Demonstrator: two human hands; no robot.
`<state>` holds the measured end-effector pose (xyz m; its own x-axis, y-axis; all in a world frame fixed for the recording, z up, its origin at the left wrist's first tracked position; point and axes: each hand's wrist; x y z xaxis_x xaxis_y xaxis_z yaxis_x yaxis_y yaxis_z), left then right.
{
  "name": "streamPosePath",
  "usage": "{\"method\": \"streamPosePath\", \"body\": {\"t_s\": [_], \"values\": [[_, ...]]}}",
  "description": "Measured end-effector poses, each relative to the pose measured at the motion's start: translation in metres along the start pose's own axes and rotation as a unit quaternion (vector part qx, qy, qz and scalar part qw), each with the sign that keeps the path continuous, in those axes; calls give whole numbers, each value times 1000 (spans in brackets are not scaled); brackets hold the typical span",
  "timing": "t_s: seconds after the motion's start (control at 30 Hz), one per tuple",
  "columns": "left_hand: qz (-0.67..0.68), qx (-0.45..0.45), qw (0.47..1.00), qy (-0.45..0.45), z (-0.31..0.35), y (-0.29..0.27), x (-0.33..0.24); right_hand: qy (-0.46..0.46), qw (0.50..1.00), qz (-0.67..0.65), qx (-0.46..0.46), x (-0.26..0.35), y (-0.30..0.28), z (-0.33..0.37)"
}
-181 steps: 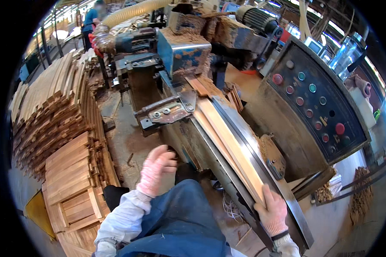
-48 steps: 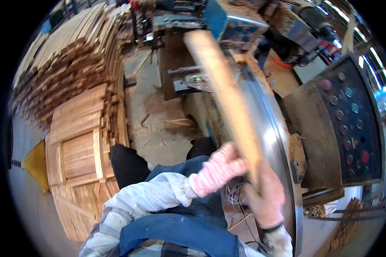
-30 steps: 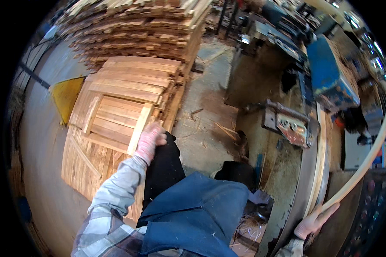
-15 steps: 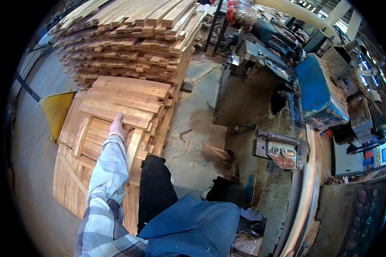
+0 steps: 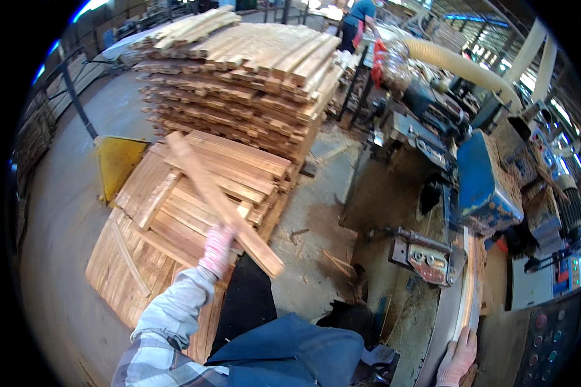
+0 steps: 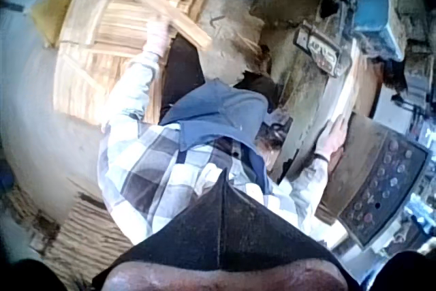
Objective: The person picks up wooden planks from the floor and a stack, then feeds each plank through a woodworking machine to shave the surface.
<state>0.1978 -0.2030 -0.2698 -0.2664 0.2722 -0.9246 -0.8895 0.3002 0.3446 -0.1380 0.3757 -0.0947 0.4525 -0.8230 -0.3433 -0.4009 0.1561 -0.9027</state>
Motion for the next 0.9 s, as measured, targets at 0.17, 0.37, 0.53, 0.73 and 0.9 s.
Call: {"method": "streamPosePath", "body": {"t_s": [0.17,0.37,0.53,0.73,0.9], "values": [[67,147,987,-15,83,103,-20,-12,983,-161,-84,47,-10,-47],[204,375,897,-110,209,256,6,-119,966,-227,38,177,-148,21],[80,584,787,-182,233,271,10,84,966,-240,53,95,-156,121],[55,386,898,-204,105,211,59,267,950,-121,109,39,-141,274],[4,140,983,-122,-2,116,61,252,966,-48,-33,35,-109,230]]}}
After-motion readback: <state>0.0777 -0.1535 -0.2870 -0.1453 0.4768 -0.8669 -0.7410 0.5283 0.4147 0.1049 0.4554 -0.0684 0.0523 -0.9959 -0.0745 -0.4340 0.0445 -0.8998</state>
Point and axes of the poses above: each hand's wrist, its own z-axis away from the middle knuckle, its own y-axis out of the palm, x = y × z, and after that the axes turned 7 degrees about z, right-handed
